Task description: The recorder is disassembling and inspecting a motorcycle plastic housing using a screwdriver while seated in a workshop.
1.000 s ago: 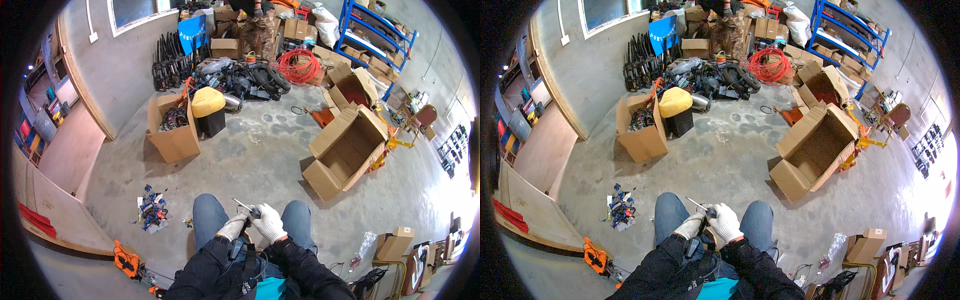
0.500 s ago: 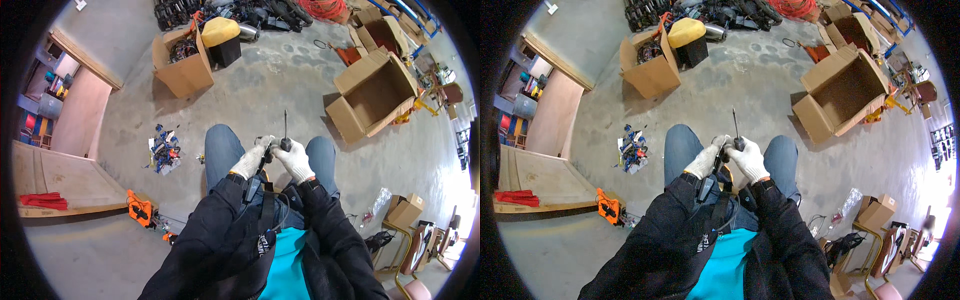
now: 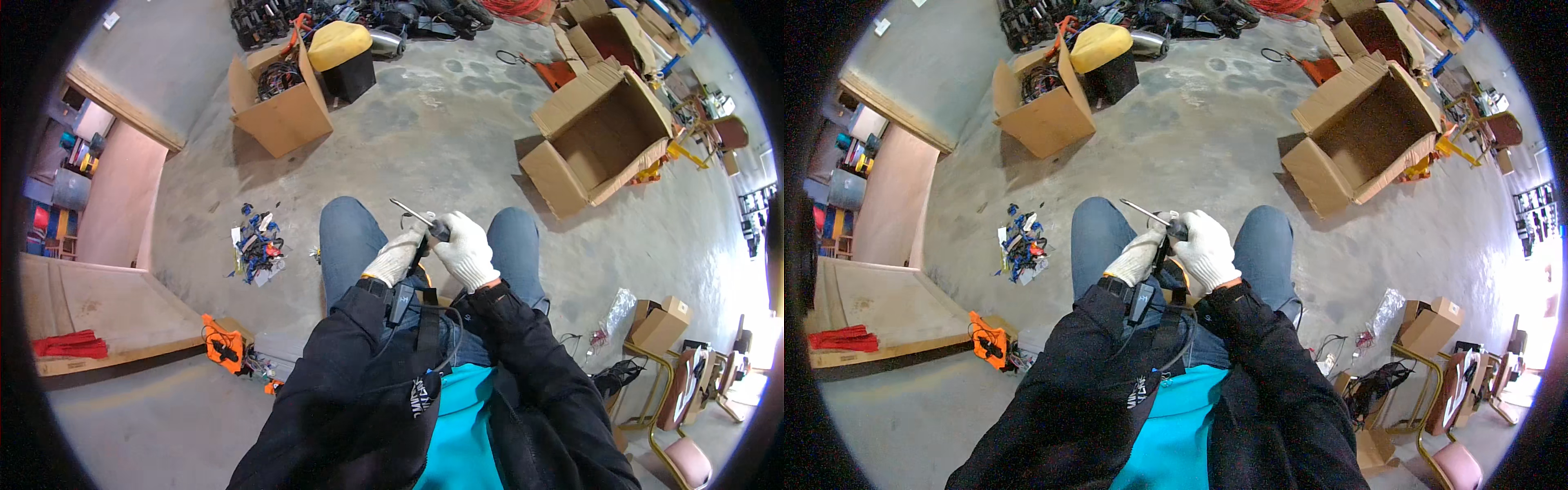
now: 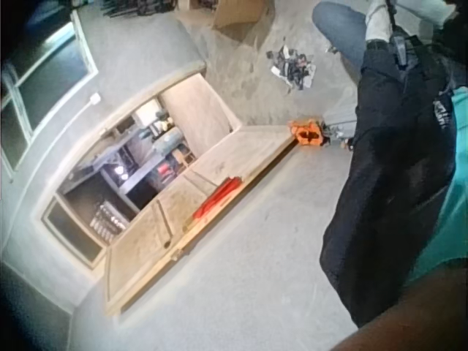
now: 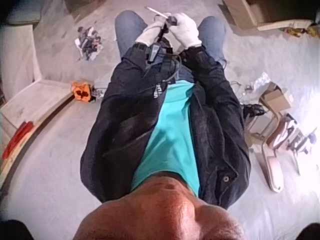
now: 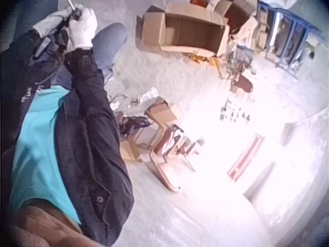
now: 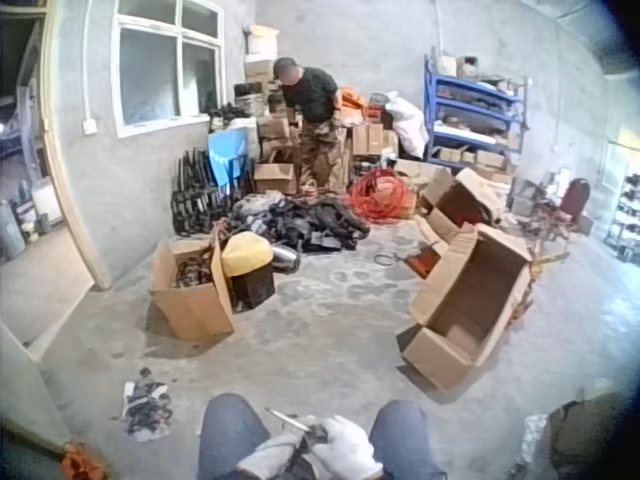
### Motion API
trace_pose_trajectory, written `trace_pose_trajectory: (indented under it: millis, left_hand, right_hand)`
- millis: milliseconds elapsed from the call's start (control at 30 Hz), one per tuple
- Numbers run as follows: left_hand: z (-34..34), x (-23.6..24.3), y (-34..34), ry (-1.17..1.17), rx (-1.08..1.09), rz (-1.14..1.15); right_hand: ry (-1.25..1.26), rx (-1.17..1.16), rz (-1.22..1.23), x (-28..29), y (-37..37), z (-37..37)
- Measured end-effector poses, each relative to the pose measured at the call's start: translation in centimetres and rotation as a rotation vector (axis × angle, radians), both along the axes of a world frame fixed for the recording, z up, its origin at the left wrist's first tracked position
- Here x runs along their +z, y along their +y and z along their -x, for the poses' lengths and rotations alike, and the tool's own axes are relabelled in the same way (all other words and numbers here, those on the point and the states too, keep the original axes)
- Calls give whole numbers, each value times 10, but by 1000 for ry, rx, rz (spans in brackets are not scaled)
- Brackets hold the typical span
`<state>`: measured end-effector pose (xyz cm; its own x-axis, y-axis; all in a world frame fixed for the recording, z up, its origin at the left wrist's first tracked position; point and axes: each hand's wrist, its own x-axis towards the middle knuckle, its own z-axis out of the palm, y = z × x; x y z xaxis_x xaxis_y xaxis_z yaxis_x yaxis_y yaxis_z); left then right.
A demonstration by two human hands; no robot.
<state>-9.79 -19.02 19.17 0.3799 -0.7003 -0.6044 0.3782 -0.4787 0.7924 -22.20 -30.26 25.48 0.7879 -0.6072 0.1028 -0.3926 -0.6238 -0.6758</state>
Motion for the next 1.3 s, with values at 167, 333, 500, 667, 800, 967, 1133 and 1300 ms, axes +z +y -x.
trace_pose_trajectory:
  millis: [167,333,500,667,800,967,1133,1300]
  left_hand:
    - [-2,-26,-8,7,26,-16]
    - [1,-14,-7,-88,-46,-63]
    - [1,20,-4,-116,-53,-100]
    - [2,13,-13,-203,-6,-85]
    - [-1,13,-13,170,281,6]
    - [2,30,-7,235,265,124]
    - [-3,23,-6,366,401,136]
    - [-4,17,-5,339,386,194]
  right_hand:
    - [50,-21,-58,2,-1,0]
    - [70,-76,-145,8,-2,1]
    - [115,-146,-314,20,-2,0]
    - [47,-51,-110,4,-4,4]
    - [91,-145,-307,9,-3,4]
    - [93,-285,-569,-3,-21,9]
    - [148,-318,-794,-29,-30,20]
    - [159,-330,-772,-37,-32,17]
